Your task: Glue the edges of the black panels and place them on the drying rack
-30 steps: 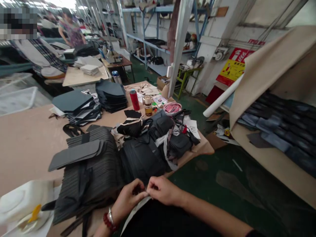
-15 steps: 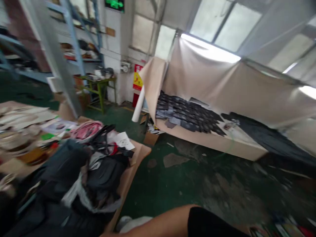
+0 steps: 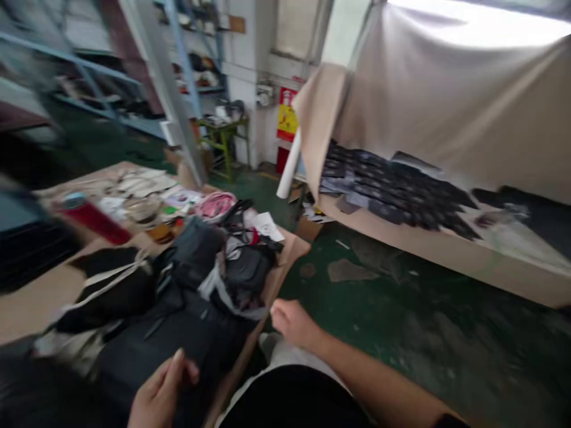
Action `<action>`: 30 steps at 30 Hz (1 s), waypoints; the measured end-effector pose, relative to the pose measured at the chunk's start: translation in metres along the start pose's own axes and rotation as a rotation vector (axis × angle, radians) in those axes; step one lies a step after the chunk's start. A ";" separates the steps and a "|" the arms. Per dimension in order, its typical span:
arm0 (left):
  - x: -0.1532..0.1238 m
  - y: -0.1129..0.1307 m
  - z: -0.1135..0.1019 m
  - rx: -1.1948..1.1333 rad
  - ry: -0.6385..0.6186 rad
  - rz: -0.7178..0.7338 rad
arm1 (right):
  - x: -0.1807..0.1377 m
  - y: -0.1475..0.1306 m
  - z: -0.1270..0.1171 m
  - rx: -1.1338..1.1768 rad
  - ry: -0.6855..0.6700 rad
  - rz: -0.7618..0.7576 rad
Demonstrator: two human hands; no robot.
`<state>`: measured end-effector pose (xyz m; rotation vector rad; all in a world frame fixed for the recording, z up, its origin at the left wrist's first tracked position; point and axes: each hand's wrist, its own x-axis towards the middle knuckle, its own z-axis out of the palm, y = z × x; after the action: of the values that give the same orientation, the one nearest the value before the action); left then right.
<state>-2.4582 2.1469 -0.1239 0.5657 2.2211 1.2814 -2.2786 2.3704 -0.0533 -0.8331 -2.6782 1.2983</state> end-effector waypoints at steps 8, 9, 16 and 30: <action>-0.042 -0.058 -0.015 -0.142 0.441 -0.294 | 0.140 -0.001 -0.042 -0.100 0.146 -0.142; -0.046 -0.064 -0.012 -0.105 0.483 -0.312 | 0.161 -0.002 -0.040 -0.126 0.140 -0.141; -0.028 -0.073 0.016 -0.028 0.621 -0.591 | 0.223 -0.026 0.002 -0.236 0.062 -0.302; -0.012 -0.073 0.026 -0.038 0.669 -0.928 | 0.116 -0.001 0.144 -0.076 -0.134 -0.420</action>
<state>-2.4404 2.1227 -0.1964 -0.9616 2.4231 1.0402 -2.4172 2.3234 -0.1670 -0.1685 -2.8057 1.1903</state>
